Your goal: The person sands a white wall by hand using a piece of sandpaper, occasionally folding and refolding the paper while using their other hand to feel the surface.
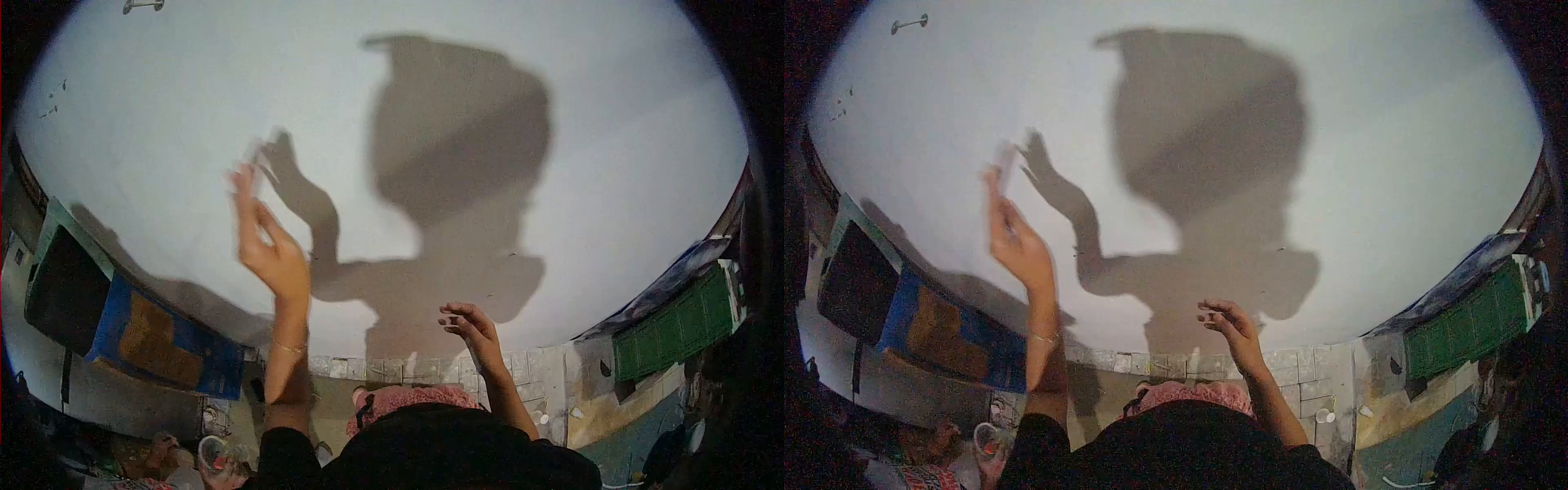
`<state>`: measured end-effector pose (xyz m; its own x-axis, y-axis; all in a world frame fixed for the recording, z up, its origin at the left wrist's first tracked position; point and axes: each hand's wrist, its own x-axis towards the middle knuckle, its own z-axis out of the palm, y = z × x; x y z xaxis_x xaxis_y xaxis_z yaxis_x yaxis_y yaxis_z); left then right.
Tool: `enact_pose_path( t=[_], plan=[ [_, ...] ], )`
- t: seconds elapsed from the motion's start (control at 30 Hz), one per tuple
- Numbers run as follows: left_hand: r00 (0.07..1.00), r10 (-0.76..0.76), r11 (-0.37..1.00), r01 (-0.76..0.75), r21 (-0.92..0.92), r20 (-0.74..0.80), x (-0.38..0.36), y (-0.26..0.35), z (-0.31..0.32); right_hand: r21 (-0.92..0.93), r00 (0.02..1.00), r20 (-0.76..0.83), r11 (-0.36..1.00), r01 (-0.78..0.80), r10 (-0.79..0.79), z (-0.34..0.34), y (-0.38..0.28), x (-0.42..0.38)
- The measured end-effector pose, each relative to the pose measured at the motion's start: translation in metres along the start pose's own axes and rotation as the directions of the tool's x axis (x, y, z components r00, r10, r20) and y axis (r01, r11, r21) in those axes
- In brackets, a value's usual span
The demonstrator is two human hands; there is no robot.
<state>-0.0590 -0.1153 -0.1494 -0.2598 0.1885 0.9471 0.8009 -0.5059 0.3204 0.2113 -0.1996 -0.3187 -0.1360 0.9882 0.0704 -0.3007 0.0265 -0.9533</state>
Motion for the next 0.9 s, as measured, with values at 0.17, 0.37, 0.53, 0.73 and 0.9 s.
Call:
enact_pose_path(
  t=[0.17, 0.37, 0.53, 0.73, 0.9],
  plan=[
    [0.866, 0.313, 0.934, -0.356, -0.040, -0.391, 0.113, 0.015, 0.021, 0.120, 0.996, -0.047, 0.990, -0.071, 0.077, -0.010, 0.027, -0.011],
    [0.752, 0.619, 0.762, -0.645, 0.055, 0.225, 0.077, 0.008, 0.125, 0.134, 0.989, -0.038, 0.981, -0.137, 0.143, -0.007, 0.046, -0.022],
    [0.797, 0.594, 0.787, -0.604, 0.122, 0.111, 0.152, -0.012, 0.137, 0.161, 0.962, -0.147, 0.965, -0.206, 0.230, -0.019, 0.052, -0.015],
    [0.634, 0.736, 0.628, -0.771, 0.110, 0.238, 0.132, -0.019, 0.111, 0.134, 0.942, -0.290, 0.982, -0.135, 0.169, -0.031, 0.060, -0.008],
    [0.891, 0.450, 0.890, -0.442, 0.112, -0.058, 0.169, -0.048, 0.105, 0.106, 0.866, -0.495, 0.994, -0.016, 0.067, -0.064, 0.052, 0.025]
  ],
)
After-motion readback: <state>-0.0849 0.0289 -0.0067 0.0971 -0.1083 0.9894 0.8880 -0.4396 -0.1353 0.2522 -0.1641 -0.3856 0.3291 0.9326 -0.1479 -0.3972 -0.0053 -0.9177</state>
